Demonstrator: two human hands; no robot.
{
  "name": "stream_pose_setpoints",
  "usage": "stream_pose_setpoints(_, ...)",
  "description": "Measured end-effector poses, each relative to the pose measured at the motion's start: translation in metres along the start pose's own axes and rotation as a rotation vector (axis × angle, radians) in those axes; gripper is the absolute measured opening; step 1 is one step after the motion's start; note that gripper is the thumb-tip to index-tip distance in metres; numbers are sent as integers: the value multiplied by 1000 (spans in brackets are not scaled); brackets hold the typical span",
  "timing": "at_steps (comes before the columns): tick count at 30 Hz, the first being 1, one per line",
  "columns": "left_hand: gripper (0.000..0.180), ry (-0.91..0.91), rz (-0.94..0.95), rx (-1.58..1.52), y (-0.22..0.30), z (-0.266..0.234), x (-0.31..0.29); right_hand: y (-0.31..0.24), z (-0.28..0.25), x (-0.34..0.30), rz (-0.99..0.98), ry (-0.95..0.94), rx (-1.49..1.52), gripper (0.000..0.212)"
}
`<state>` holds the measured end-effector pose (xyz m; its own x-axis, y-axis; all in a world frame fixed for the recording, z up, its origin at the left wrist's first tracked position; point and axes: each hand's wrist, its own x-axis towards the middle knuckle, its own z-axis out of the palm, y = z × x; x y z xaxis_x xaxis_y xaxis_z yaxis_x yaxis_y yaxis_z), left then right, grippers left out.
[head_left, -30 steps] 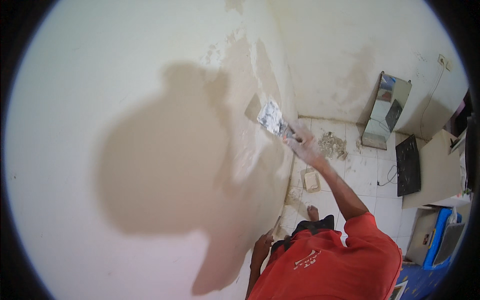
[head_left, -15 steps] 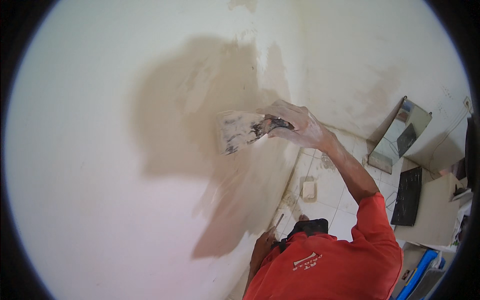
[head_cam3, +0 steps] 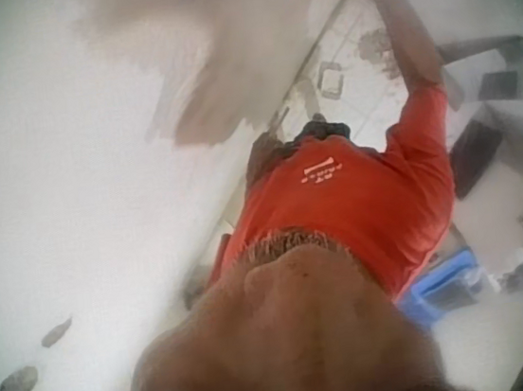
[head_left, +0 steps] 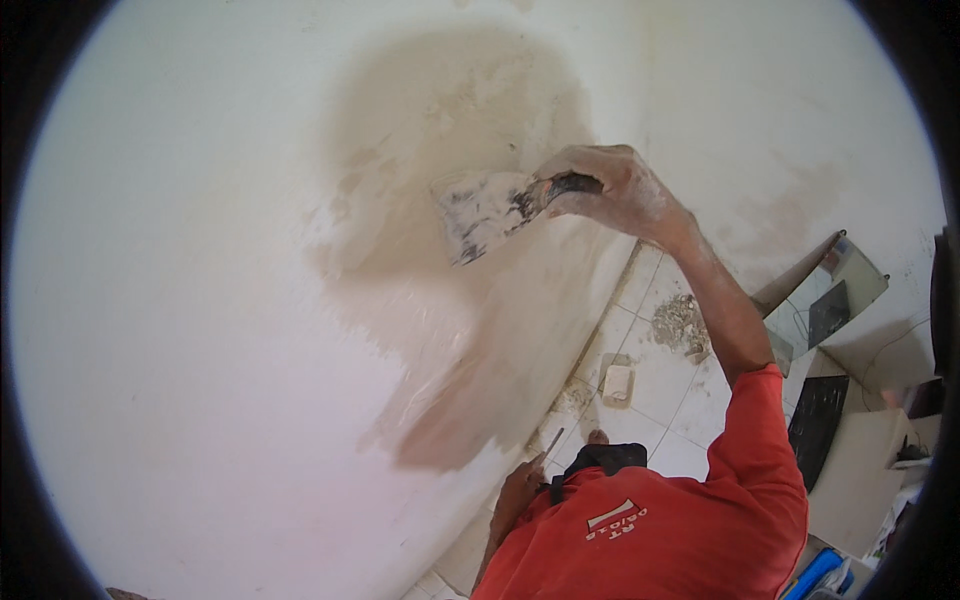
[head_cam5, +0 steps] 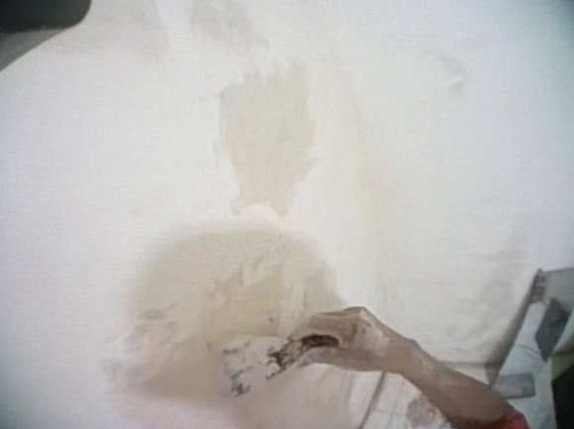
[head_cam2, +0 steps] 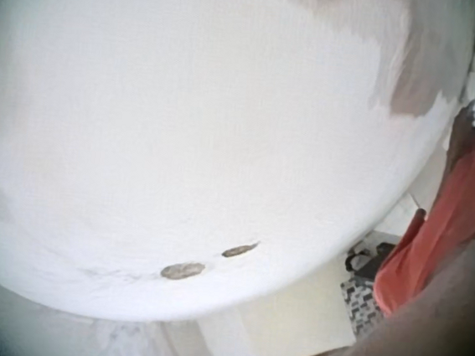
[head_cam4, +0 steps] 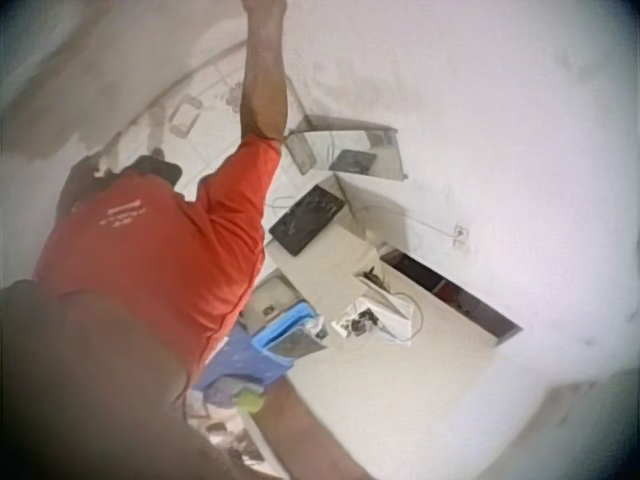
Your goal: The person applies putty to a wall using a scraper and a putty knife, spreading the material from a small container onto the surface.
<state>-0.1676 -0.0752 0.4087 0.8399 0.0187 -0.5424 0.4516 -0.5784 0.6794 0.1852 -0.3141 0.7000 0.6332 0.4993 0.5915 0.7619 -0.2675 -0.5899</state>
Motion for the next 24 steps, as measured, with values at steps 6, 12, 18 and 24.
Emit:
stream_pose_setpoints(6, 44, -39, -63, 15, 17, -3, 6, 32, -26, 16, 119, -47, 105, 21)
stream_pose_setpoints(12, 44, -41, -55, 24, 12, 0, 12, 69, -48, 25, 218, -19, 145, 19)
stream_pose_setpoints(18, 44, -27, -16, 14, 9, 4, 22, 87, -81, 2, 444, 76, 0, 18)
stream_pose_setpoints(24, 41, -17, 82, 44, -16, 13, 31, 46, -33, -2, 192, 2, 259, 20)
